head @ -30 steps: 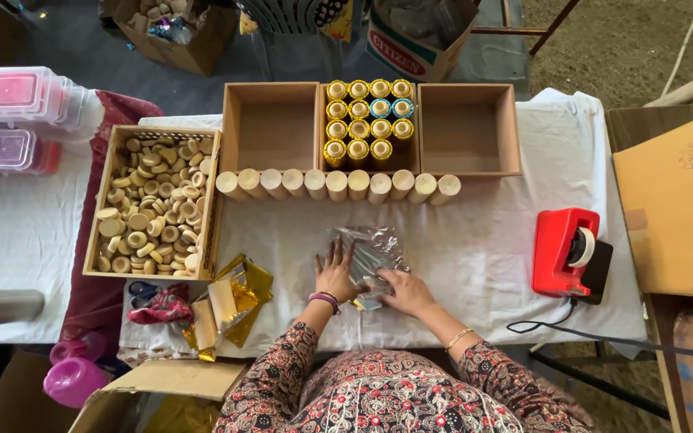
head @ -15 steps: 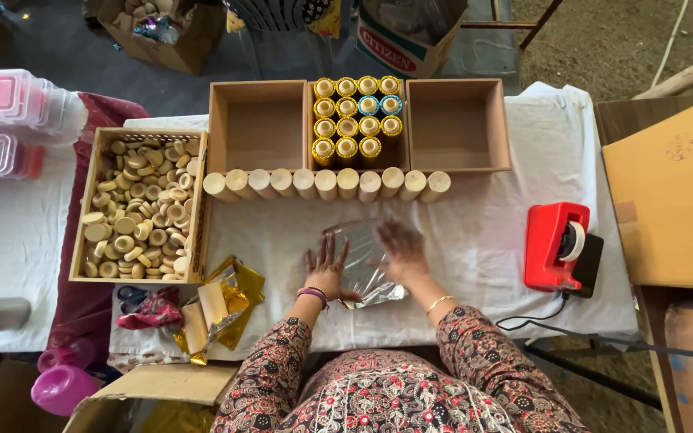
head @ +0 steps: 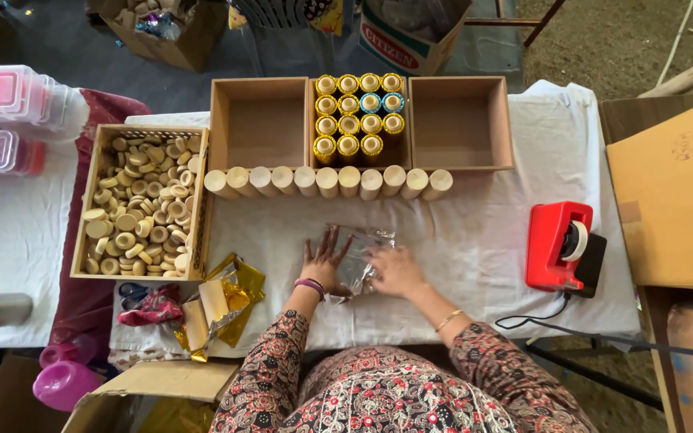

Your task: The person wipes wooden candle holders with a red cloth, then wraps them in gold foil and places the foil-wrapped holders into a cardboard box with other finished gold-capped pieces.

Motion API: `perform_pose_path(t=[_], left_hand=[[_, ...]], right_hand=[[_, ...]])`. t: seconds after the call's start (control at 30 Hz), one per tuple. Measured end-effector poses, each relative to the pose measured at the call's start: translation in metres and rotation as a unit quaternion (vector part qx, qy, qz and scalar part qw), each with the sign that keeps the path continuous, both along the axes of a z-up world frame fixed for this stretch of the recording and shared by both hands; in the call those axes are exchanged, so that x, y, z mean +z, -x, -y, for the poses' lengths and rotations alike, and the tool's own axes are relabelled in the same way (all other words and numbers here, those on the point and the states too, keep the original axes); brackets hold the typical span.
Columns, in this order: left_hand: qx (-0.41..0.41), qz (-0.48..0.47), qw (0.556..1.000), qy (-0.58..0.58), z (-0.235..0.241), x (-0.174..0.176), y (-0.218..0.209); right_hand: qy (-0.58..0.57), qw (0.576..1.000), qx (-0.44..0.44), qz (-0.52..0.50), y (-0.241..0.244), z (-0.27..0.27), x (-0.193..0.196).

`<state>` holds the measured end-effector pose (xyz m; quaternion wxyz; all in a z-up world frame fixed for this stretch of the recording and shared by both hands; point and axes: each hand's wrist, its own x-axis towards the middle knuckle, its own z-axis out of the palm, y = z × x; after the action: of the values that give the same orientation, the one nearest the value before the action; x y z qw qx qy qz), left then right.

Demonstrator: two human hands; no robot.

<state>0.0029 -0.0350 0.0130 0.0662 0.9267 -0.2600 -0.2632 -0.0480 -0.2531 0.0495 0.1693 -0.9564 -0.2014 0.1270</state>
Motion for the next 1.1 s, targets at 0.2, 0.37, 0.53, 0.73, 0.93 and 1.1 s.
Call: perform_pose_path(t=[0.2, 0.37, 0.53, 0.73, 0.93, 1.1], left_hand=[[-0.045, -0.037, 0.997, -0.056, 0.006, 0.040, -0.012], [-0.083, 0.086, 0.992, -0.029, 0.011, -0.068, -0.007], [-0.096, 0.008, 0.994, -0.060, 0.022, -0.040, -0.005], [-0.141, 0.159, 0.975, -0.056, 0.011, -0.172, -0.002], [-0.101, 0.101, 0.989, -0.034, 0.014, -0.046, 0.000], [-0.025, -0.035, 0.999, 0.009, 0.004, -0.003, -0.001]], right_hand=[[-0.048, 0.985, -0.150, 0.063, -0.004, 0.030, 0.027], [-0.183, 0.967, -0.013, 0.179, -0.013, -0.025, 0.048], [-0.174, 0.965, 0.053, 0.188, -0.020, -0.039, 0.065], [-0.080, 0.961, 0.253, 0.073, -0.002, -0.057, 0.065], [0.034, 0.997, 0.068, -0.032, -0.013, -0.045, 0.008], [0.087, 0.996, 0.024, 0.022, 0.005, 0.004, -0.015]])
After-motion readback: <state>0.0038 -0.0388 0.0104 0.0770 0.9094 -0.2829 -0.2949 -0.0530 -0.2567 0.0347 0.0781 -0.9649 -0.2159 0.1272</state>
